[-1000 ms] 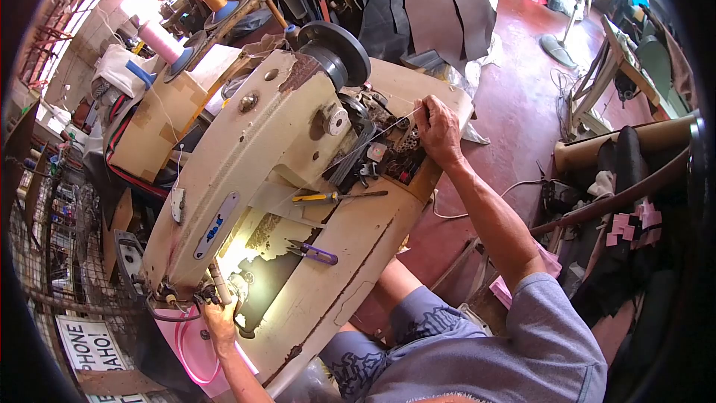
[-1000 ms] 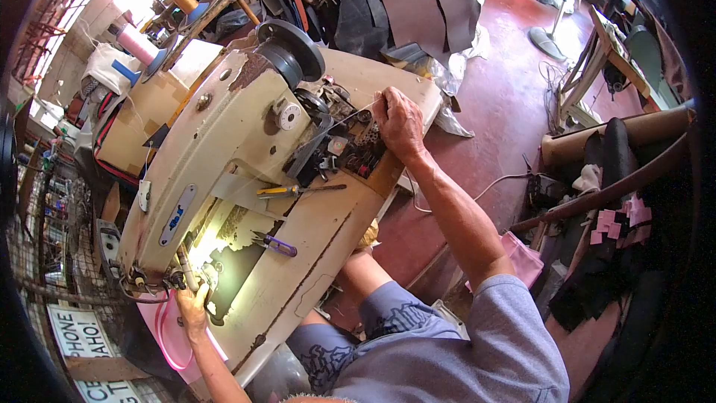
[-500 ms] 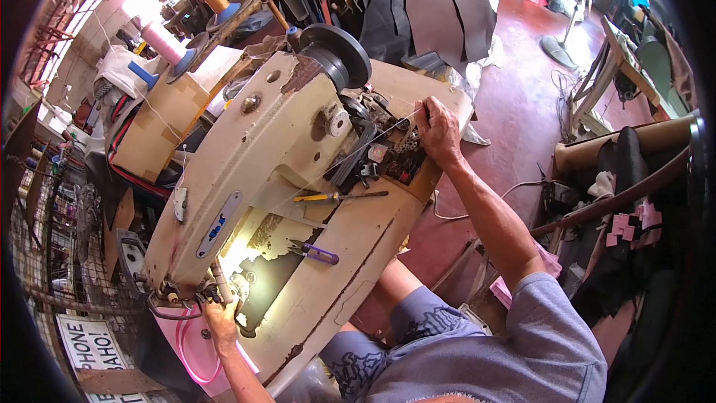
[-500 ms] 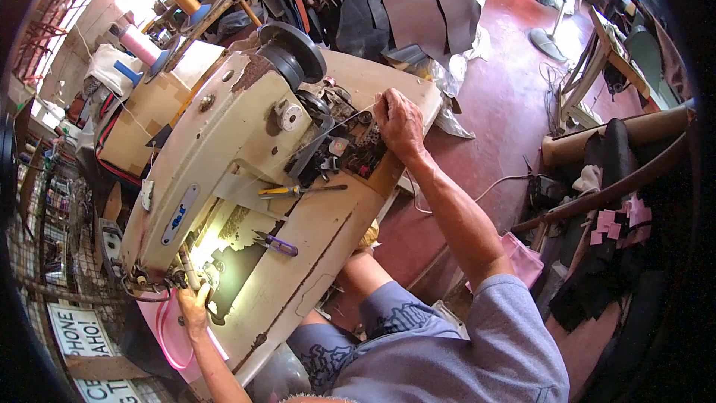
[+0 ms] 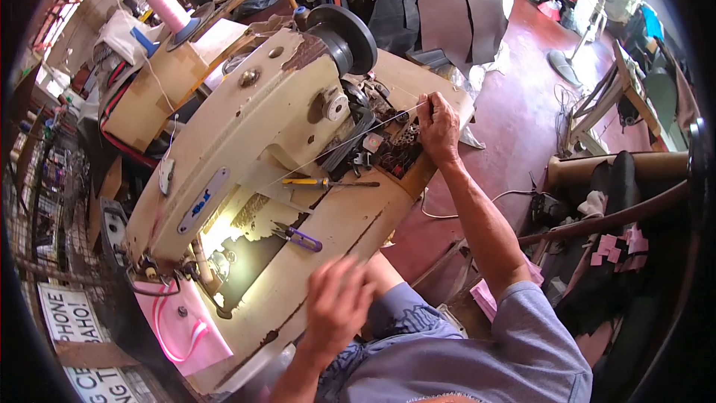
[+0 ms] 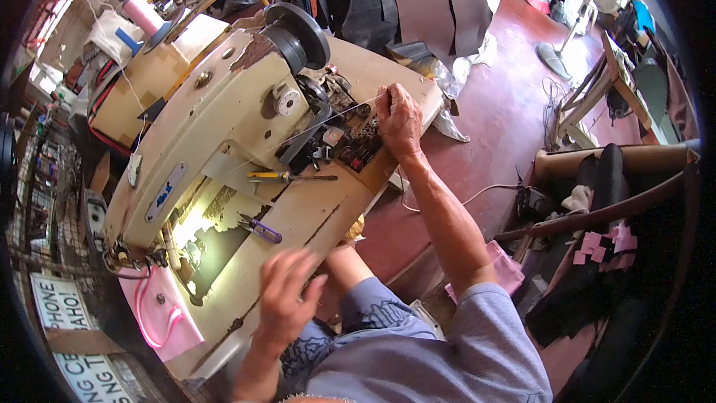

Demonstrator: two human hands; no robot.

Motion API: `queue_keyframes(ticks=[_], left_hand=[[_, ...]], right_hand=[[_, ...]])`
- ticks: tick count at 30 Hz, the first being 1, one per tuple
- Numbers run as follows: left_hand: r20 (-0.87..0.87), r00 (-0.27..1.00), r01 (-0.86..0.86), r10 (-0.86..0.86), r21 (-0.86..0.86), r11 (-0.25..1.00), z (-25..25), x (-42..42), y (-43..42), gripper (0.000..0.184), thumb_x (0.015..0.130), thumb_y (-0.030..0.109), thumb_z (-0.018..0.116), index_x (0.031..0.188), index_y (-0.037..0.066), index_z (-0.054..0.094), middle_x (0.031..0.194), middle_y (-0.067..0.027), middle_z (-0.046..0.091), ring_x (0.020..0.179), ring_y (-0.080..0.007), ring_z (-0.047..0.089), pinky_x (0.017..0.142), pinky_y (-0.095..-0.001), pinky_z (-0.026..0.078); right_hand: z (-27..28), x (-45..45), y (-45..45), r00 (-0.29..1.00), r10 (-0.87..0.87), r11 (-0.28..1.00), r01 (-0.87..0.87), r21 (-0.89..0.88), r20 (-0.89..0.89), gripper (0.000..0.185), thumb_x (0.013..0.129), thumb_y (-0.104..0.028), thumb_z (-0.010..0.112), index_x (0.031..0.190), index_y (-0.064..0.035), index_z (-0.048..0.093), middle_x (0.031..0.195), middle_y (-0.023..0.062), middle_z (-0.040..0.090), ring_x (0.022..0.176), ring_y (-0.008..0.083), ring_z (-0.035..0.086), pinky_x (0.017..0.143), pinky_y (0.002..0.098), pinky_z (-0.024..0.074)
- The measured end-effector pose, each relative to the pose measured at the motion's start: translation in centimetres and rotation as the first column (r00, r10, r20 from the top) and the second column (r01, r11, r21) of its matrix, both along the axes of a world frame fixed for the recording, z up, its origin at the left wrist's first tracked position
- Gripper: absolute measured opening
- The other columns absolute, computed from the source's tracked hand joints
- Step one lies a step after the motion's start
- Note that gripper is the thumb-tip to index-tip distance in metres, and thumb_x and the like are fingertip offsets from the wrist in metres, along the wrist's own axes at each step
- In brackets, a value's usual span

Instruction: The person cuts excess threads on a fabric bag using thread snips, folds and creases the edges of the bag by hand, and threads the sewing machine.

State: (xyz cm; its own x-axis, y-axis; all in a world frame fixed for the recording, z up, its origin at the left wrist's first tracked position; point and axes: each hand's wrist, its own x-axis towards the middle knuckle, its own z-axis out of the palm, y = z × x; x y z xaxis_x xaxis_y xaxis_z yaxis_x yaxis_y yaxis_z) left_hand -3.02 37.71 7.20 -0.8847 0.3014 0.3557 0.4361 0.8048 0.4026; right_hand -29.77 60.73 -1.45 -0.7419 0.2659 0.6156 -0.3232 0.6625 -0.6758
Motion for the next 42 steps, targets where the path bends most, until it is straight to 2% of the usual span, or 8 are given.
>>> queue_keyframes(ticks=[2, 4, 6, 9, 12, 13, 23, 42], left_hand=[[-0.027, 0.987, 0.156, -0.158, -0.051, 0.986, -0.3, -5.6, 3.6, 0.052, 0.085, 0.013, 0.071, 0.132, -0.004, 0.055, 0.137, -0.0207, 0.052, 0.132, -0.0368, 0.046, 0.109, -0.0447, 0.039], [-0.156, 0.979, 0.107, -0.128, -0.139, 0.985, -2.6, -11.3, 6.7, 0.056, 0.088, 0.02, 0.068, 0.135, -0.007, 0.051, 0.142, -0.0236, 0.047, 0.135, -0.0382, 0.042, 0.113, -0.0474, 0.036], [-0.261, 0.962, 0.006, -0.076, -0.258, 0.966, -4.0, -16.2, 8.5, 0.056, 0.093, 0.022, 0.06, 0.136, -0.011, 0.047, 0.143, -0.0264, 0.044, 0.137, -0.04, 0.039, 0.115, -0.0487, 0.032], [-0.259, 0.964, -0.031, -0.052, -0.306, 0.951, -5.8, -20.1, 10.1, 0.052, 0.096, 0.018, 0.047, 0.137, -0.013, 0.044, 0.148, -0.0295, 0.038, 0.14, -0.0436, 0.034, 0.117, -0.0485, 0.029], [-0.284, 0.959, -0.111, 0.024, -0.292, 0.95, -6.9, -22.2, 10.9, 0.052, 0.093, 0.012, 0.043, 0.138, -0.014, 0.042, 0.149, -0.0314, 0.036, 0.14, -0.0461, 0.033, 0.117, -0.0498, 0.029], [-0.306, 0.951, -0.137, 0.053, -0.259, 0.956, -7.3, -22.8, 11.1, 0.054, 0.093, 0.013, 0.045, 0.138, -0.015, 0.041, 0.149, -0.0322, 0.036, 0.139, -0.0476, 0.033, 0.116, -0.0503, 0.03], [-0.252, 0.96, -0.146, 0.119, -0.091, 0.985, -8.1, -24.0, 11.9, 0.058, 0.091, 0.019, 0.052, 0.137, -0.015, 0.04, 0.145, -0.0336, 0.038, 0.135, -0.0464, 0.039, 0.115, -0.0497, 0.031], [-0.214, 0.97, -0.139, 0.116, -0.095, 0.986, -7.9, -23.7, 11.7, 0.061, 0.091, 0.017, 0.051, 0.139, -0.018, 0.036, 0.147, -0.0349, 0.034, 0.133, -0.0471, 0.04, 0.114, -0.0489, 0.033]], right_hand=[[-0.2, 0.0, 0.1, 1.0, -0.001, 1.0, 0.0, -0.012, -0.011, 0.024, 0.097, -0.02, 0.059, 0.083, -0.0016, 0.054, 0.076, 0.022, 0.06, 0.075, 0.0435, 0.059, 0.067, 0.049, 0.0459], [0.0, 0.0, 0.0, 1.0, -0.001, 0.999, 0.0, -0.042, -0.024, 0.024, 0.098, -0.02, 0.059, 0.082, -0.0014, 0.054, 0.075, 0.022, 0.06, 0.073, 0.0433, 0.059, 0.067, 0.0487, 0.0458], [0.1, 0.1, -0.1, 1.0, 0.014, 0.998, -0.015, -0.068, -0.022, 0.024, 0.097, -0.019, 0.059, 0.082, -0.001, 0.054, 0.075, 0.0218, 0.06, 0.072, 0.0429, 0.059, 0.066, 0.0481, 0.0457], [0.1, 0.0, 0.0, 0.999, 0.014, 0.996, -0.017, -0.086, -0.031, 0.024, 0.098, -0.018, 0.059, 0.082, -0.0006, 0.054, 0.074, 0.0214, 0.059, 0.07, 0.042, 0.059, 0.065, 0.0472, 0.0455], [0.0, 0.0, -0.1, 1.0, 0.019, 0.995, -0.02, -0.097, -0.012, 0.025, 0.098, -0.018, 0.059, 0.081, -0.0005, 0.054, 0.073, 0.0208, 0.059, 0.069, 0.0406, 0.058, 0.064, 0.0462, 0.0455], [0.0, 0.0, -0.1, 1.0, 0.022, 0.995, -0.022, -0.102, -0.002, 0.025, 0.098, -0.018, 0.059, 0.08, -0.0005, 0.054, 0.073, 0.0205, 0.059, 0.068, 0.0401, 0.058, 0.064, 0.0459, 0.0455], [-0.1, 0.1, -0.1, 0.999, 0.04, 0.993, -0.044, -0.109, -0.034, 0.024, 0.096, -0.018, 0.062, 0.081, -0.0007, 0.057, 0.072, 0.0173, 0.06, 0.064, 0.0349, 0.058, 0.062, 0.0433, 0.0458], [-0.2, 0.0, -0.1, 0.997, 0.044, 0.998, -0.046, -0.049, -0.057, 0.024, 0.095, -0.017, 0.063, 0.079, -0.001, 0.056, 0.07, 0.0171, 0.059, 0.062, 0.034, 0.058, 0.061, 0.0426, 0.0453]])
